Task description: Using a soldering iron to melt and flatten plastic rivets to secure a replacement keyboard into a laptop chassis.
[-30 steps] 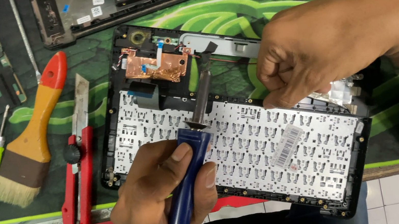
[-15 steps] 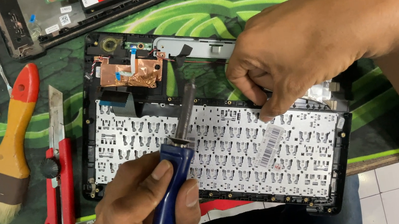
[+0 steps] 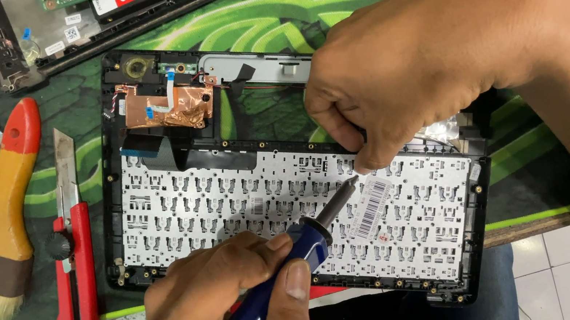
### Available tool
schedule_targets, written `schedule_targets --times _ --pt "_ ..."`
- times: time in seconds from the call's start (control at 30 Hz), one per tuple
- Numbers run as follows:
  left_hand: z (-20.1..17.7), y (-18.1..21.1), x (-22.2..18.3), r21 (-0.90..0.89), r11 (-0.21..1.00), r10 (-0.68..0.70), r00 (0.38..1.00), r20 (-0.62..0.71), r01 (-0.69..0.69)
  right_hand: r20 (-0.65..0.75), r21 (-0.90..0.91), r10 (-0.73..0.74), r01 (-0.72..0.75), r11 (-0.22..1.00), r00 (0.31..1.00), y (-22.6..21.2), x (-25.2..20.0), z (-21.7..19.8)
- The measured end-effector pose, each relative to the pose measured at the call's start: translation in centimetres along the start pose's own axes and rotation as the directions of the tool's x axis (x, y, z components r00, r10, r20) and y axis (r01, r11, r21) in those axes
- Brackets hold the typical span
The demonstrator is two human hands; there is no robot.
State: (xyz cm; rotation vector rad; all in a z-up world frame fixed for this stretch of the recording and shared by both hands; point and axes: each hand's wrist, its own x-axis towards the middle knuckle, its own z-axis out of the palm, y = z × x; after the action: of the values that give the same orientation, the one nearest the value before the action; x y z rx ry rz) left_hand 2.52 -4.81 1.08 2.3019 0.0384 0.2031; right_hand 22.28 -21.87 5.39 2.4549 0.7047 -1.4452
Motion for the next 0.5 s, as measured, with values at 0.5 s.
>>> schedule_targets --times 0.5 --pt "-1.1 1.3 1.2 -0.019 0.927 0.367 0.897 0.248 -0.374 -0.025 -0.004 -0.025 0.024 1.0 0.999 -0.3 -0.6 -0.1"
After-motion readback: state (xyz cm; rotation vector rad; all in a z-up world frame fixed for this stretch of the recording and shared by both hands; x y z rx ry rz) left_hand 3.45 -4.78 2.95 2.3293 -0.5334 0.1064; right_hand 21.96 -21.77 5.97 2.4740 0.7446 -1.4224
